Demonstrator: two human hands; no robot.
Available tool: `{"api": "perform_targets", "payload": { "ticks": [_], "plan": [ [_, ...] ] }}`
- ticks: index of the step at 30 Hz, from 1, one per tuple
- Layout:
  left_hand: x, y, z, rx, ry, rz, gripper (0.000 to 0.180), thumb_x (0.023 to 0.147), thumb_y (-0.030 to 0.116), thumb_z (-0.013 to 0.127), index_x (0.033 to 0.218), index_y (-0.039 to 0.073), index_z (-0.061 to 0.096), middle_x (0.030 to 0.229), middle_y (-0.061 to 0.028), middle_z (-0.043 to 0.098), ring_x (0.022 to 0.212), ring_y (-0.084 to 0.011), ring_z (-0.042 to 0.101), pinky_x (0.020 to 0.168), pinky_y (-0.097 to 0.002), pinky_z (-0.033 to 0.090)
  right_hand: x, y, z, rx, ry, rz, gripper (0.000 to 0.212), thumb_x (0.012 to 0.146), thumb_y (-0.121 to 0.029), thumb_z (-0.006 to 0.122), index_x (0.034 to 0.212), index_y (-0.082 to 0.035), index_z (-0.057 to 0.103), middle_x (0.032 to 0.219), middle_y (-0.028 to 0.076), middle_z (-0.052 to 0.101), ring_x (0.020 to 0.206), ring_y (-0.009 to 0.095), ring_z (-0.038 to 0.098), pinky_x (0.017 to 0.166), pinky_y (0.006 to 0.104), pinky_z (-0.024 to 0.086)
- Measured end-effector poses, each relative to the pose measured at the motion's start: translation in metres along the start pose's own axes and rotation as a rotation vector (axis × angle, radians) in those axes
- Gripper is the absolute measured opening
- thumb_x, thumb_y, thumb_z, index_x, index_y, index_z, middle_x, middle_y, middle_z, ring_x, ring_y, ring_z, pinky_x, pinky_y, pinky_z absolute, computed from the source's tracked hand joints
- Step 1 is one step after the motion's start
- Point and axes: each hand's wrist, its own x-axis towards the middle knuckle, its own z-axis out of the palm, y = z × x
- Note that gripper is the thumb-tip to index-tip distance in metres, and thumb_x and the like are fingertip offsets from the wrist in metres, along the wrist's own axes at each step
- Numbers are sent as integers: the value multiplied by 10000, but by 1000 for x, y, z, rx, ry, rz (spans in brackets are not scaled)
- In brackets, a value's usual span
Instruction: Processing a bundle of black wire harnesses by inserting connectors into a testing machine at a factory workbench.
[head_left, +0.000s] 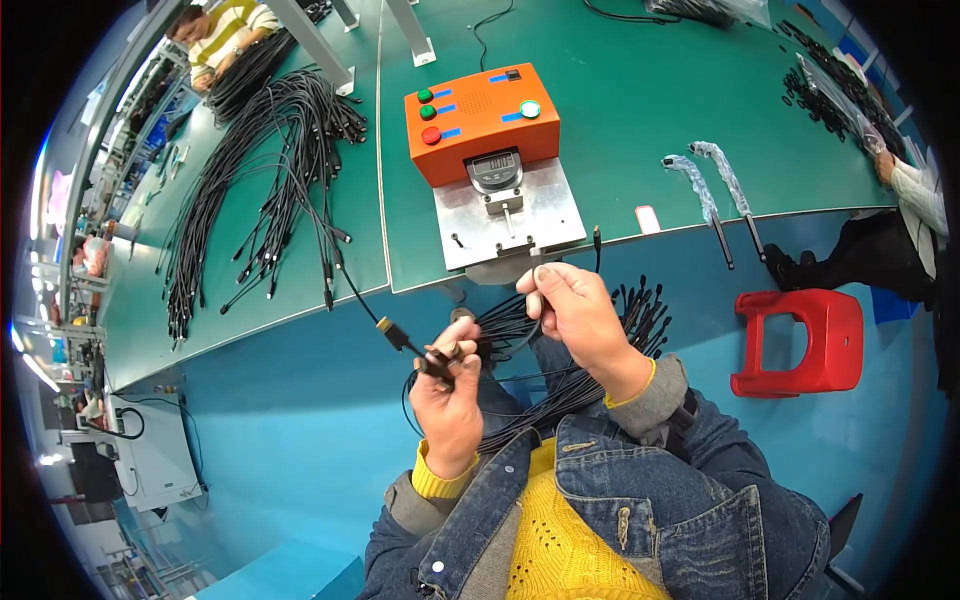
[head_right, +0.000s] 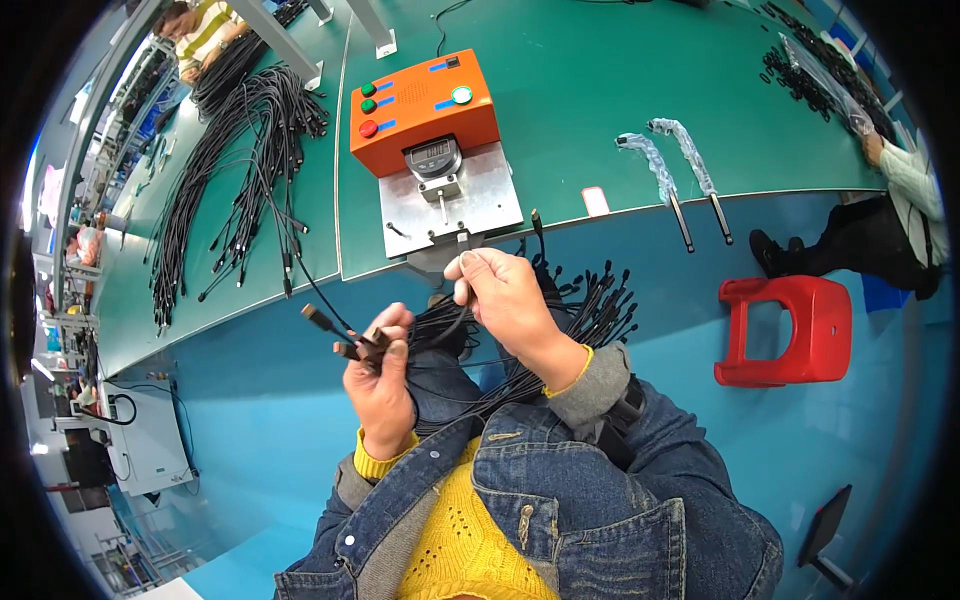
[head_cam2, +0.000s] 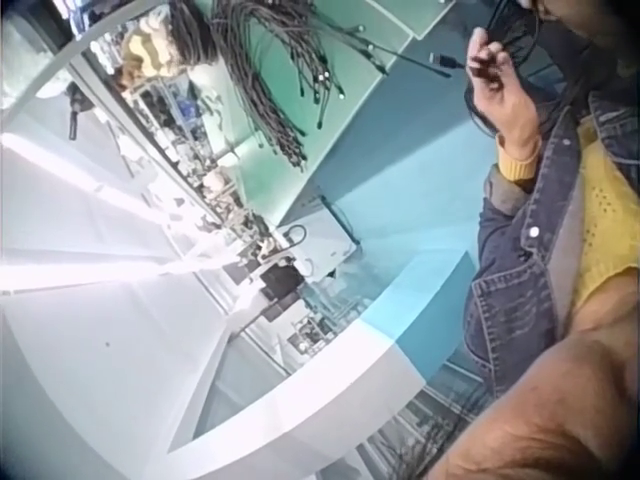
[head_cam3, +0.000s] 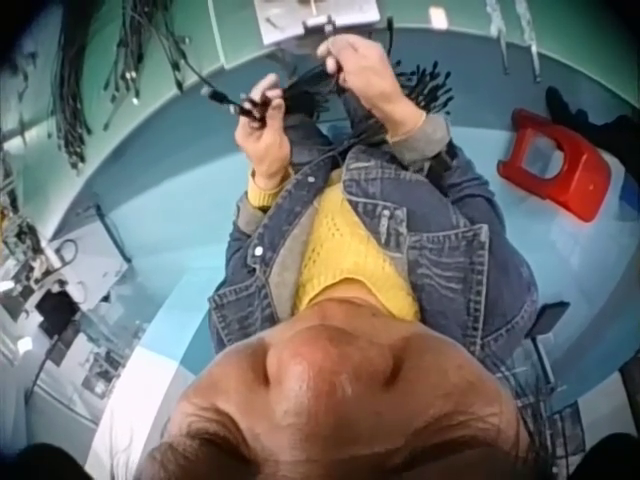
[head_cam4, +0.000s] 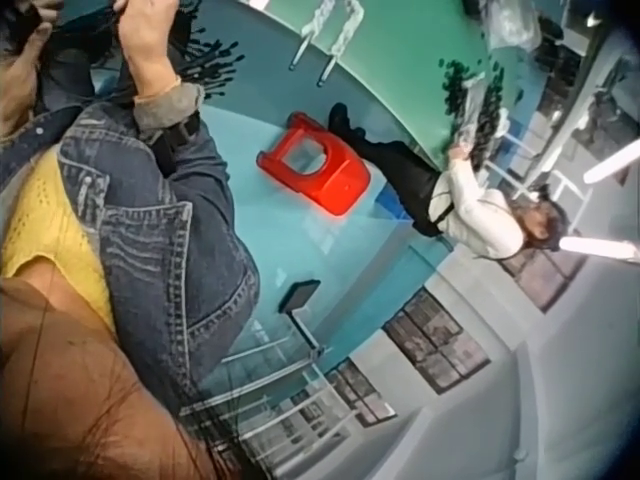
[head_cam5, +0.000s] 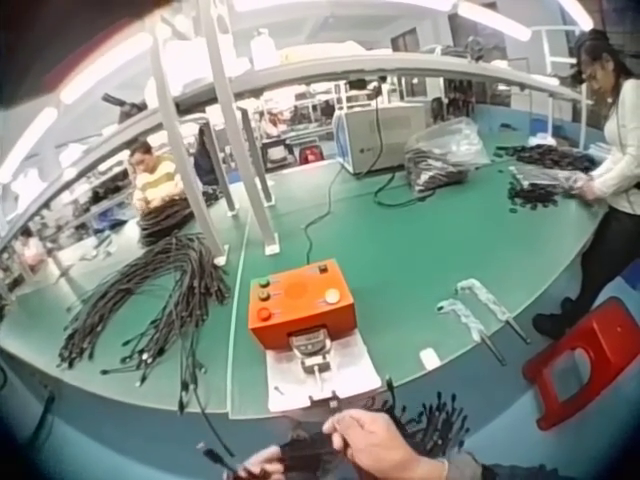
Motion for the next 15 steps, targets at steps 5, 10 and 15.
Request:
{"api": "perform_targets", "payload": {
  "ticks": [5, 10, 15],
  "plan": [
    [-1, 4, -6, -112, 20, -61, 112, 784, 1, 564, 890, -27, 546, 893, -79, 585, 819, -140, 556, 729, -251, 451, 13, 16, -3, -179, -18, -8, 252, 876, -217, 436, 784, -17, 558, 569, -28, 475, 455, 14, 361, 403, 147, 289],
    [-1, 4, -7, -149, 11, -129, 135, 764, 8, 594, 887, -23, 546, 855, -77, 592, 791, -150, 566, 730, -263, 460, 18, 18, -4, -208, -12, -23, 243, 875, -212, 437, 791, -20, 561, 574, -26, 483, 459, 15, 369, 402, 150, 294],
    [2, 2, -6, -240, -8, -172, 135, 766, -4, 576, 898, -9, 550, 819, -101, 593, 748, -169, 563, 727, -272, 458, 20, 21, 0, -202, 3, -36, 245, 874, -209, 435, 792, -15, 560, 572, -21, 485, 454, 17, 370, 403, 153, 301]
  ]
}}
